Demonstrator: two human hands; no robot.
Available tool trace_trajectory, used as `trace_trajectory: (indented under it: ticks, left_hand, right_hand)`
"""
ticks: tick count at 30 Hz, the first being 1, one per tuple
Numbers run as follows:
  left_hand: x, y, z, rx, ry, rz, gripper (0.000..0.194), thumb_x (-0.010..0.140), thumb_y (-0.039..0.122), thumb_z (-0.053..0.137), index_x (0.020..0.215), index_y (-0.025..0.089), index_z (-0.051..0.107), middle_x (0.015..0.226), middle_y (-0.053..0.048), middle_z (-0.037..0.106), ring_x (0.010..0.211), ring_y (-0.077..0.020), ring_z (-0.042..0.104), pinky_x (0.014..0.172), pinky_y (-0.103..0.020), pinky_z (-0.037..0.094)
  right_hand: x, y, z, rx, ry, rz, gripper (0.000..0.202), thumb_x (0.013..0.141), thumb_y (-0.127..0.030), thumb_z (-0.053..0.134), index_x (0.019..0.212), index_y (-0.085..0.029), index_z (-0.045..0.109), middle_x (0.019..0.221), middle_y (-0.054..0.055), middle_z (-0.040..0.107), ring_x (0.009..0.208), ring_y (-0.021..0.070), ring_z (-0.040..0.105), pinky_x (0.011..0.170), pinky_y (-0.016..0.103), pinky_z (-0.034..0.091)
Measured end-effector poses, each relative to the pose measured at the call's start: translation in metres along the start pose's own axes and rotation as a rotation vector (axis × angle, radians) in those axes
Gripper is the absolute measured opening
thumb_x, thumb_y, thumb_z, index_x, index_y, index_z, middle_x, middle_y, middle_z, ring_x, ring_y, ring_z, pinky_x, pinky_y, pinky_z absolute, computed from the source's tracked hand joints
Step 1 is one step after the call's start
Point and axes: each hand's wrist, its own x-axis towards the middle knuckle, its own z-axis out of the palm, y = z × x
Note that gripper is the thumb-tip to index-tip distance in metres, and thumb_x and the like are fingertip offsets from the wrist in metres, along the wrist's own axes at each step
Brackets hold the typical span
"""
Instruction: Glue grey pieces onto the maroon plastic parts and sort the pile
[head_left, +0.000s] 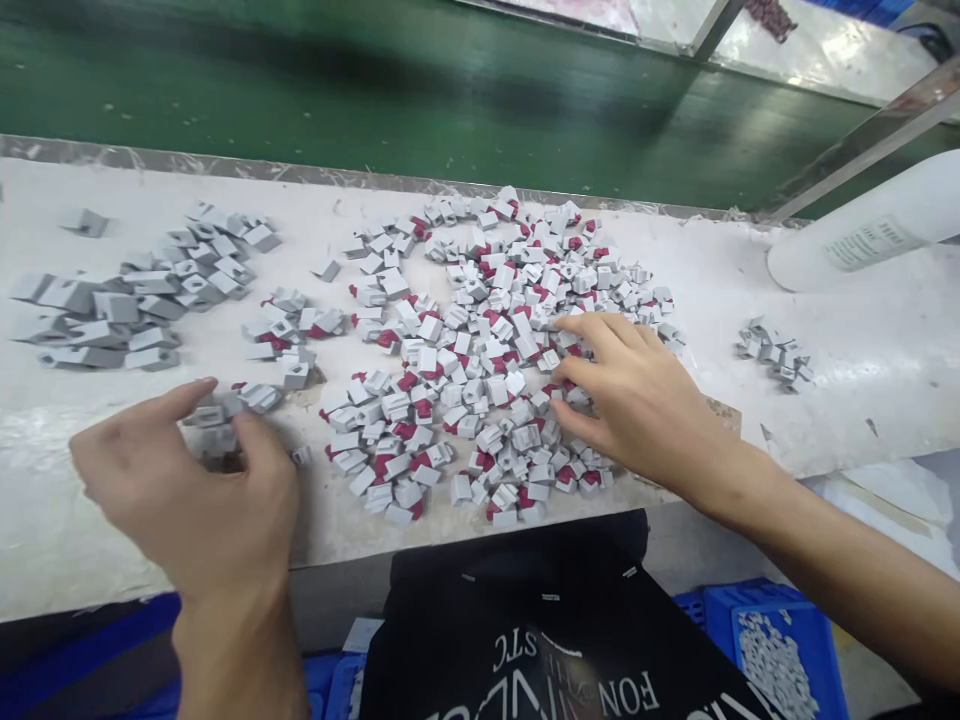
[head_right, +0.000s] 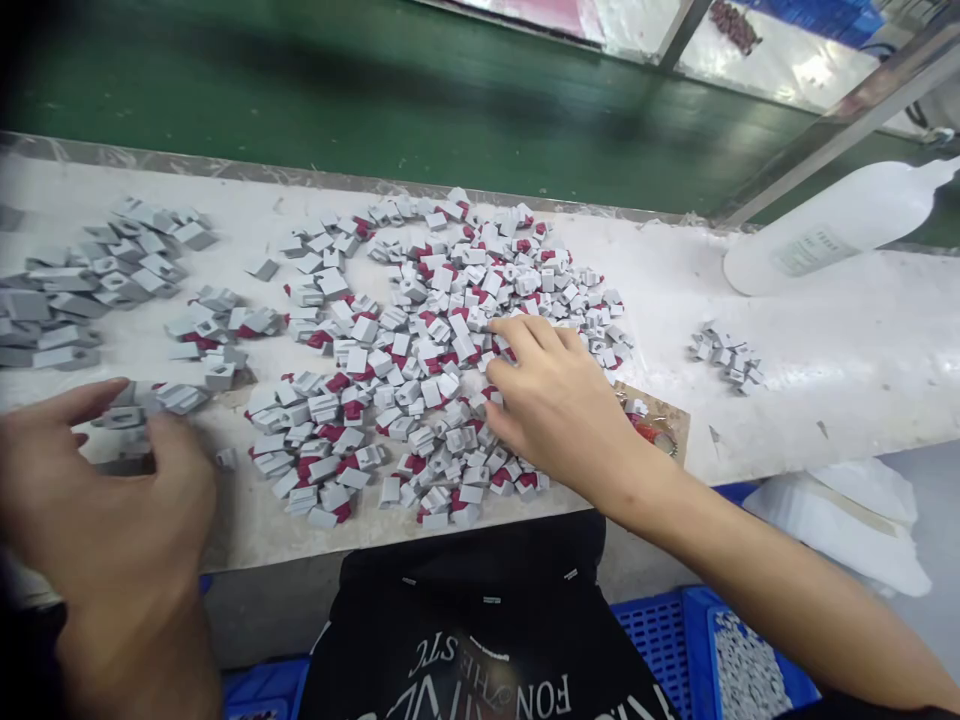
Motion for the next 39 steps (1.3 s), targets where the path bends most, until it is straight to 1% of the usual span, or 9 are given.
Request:
trace_trajectory:
  ticks: [4, 7, 10, 15, 19, 24, 31, 35, 39]
  left_hand:
    - [-0.006, 0.023, -0.002, 0.077, 0.09, 0.129, 0.055, 0.092, 0.035, 0.063, 0.135, 0.004, 0.076, 0.136, -0.031, 0.072, 0.136, -0.0538, 0.068, 0.116, -0.075, 0.048]
    - [-0.02, 0.044, -0.003, 0.012, 0.096, 0.324, 0.039, 0.098, 0.027, 0.066, 0.134, 0.014, 0.075, 0.134, -0.022, 0.077, 0.135, -0.0432, 0.071, 0.118, -0.069, 0.05]
    - [-0.044, 0.069, -0.007, -0.07, -0.051, 0.493, 0.038, 0.098, 0.023, 0.075, 0.135, 0.019, 0.069, 0.137, -0.018, 0.074, 0.139, -0.0392, 0.069, 0.121, -0.063, 0.048]
    - [-0.091, 0.094, -0.006, -0.158, -0.259, 0.534, 0.037, 0.099, 0.031, 0.078, 0.133, 0.019, 0.069, 0.141, -0.02, 0.069, 0.144, -0.0397, 0.063, 0.122, -0.057, 0.042]
    - [-0.106, 0.098, 0.002, -0.114, -0.242, 0.576, 0.042, 0.096, 0.04, 0.083, 0.128, 0.015, 0.073, 0.137, -0.021, 0.071, 0.143, -0.0406, 0.061, 0.127, -0.058, 0.037]
    - [-0.103, 0.102, 0.006, -0.136, -0.259, 0.604, 0.042, 0.097, 0.04, 0.081, 0.128, 0.013, 0.072, 0.135, -0.021, 0.072, 0.142, -0.0387, 0.06, 0.127, -0.055, 0.036]
    - [-0.103, 0.104, 0.008, -0.135, -0.271, 0.614, 0.043, 0.097, 0.038, 0.078, 0.131, 0.012, 0.071, 0.134, -0.021, 0.072, 0.137, -0.0371, 0.06, 0.126, -0.056, 0.036]
    - [-0.103, 0.104, 0.008, -0.139, -0.266, 0.612, 0.043, 0.097, 0.038, 0.078, 0.131, 0.014, 0.071, 0.133, -0.02, 0.072, 0.134, -0.0362, 0.061, 0.125, -0.055, 0.037]
    - [-0.102, 0.103, 0.009, -0.133, -0.259, 0.613, 0.041, 0.096, 0.036, 0.08, 0.13, 0.014, 0.072, 0.132, -0.019, 0.073, 0.133, -0.0363, 0.062, 0.123, -0.056, 0.038]
  right_hand:
    - [0.031, -0.007, 0.006, 0.114, 0.095, -0.053, 0.032, 0.107, -0.008, 0.055, 0.12, -0.017, 0.082, 0.152, 0.02, 0.069, 0.141, 0.0375, 0.065, 0.106, 0.058, 0.062]
    - [0.058, -0.012, 0.016, 0.111, 0.023, -0.168, 0.039, 0.104, -0.006, 0.056, 0.129, -0.022, 0.081, 0.168, 0.015, 0.059, 0.158, 0.0381, 0.051, 0.122, 0.066, 0.052]
    - [0.07, -0.013, 0.018, 0.063, -0.054, -0.151, 0.029, 0.105, -0.012, 0.058, 0.114, -0.018, 0.084, 0.169, 0.017, 0.058, 0.16, 0.0408, 0.048, 0.126, 0.067, 0.048]
    - [0.055, -0.004, 0.009, 0.046, -0.058, -0.118, 0.022, 0.101, -0.012, 0.062, 0.104, -0.019, 0.082, 0.159, 0.019, 0.064, 0.152, 0.0416, 0.054, 0.119, 0.066, 0.054]
    - [0.044, 0.003, 0.0, 0.067, -0.094, -0.11, 0.018, 0.101, -0.014, 0.064, 0.106, -0.018, 0.081, 0.16, 0.02, 0.062, 0.153, 0.0427, 0.054, 0.117, 0.066, 0.055]
    - [0.052, 0.0, -0.006, 0.087, -0.082, -0.083, 0.024, 0.106, -0.022, 0.061, 0.09, -0.02, 0.08, 0.155, 0.018, 0.066, 0.15, 0.0426, 0.055, 0.119, 0.067, 0.053]
    - [0.071, -0.004, 0.006, 0.095, -0.019, -0.067, 0.021, 0.102, -0.019, 0.061, 0.113, -0.022, 0.079, 0.155, 0.017, 0.067, 0.149, 0.0418, 0.055, 0.116, 0.065, 0.054]
    - [0.059, -0.001, 0.008, 0.03, -0.043, -0.001, 0.015, 0.102, -0.027, 0.067, 0.099, -0.021, 0.08, 0.154, 0.018, 0.066, 0.148, 0.0451, 0.056, 0.114, 0.07, 0.055]
    - [0.046, -0.001, 0.009, -0.005, -0.108, -0.011, 0.025, 0.094, -0.028, 0.079, 0.117, -0.02, 0.081, 0.167, 0.02, 0.057, 0.157, 0.049, 0.048, 0.119, 0.078, 0.051]
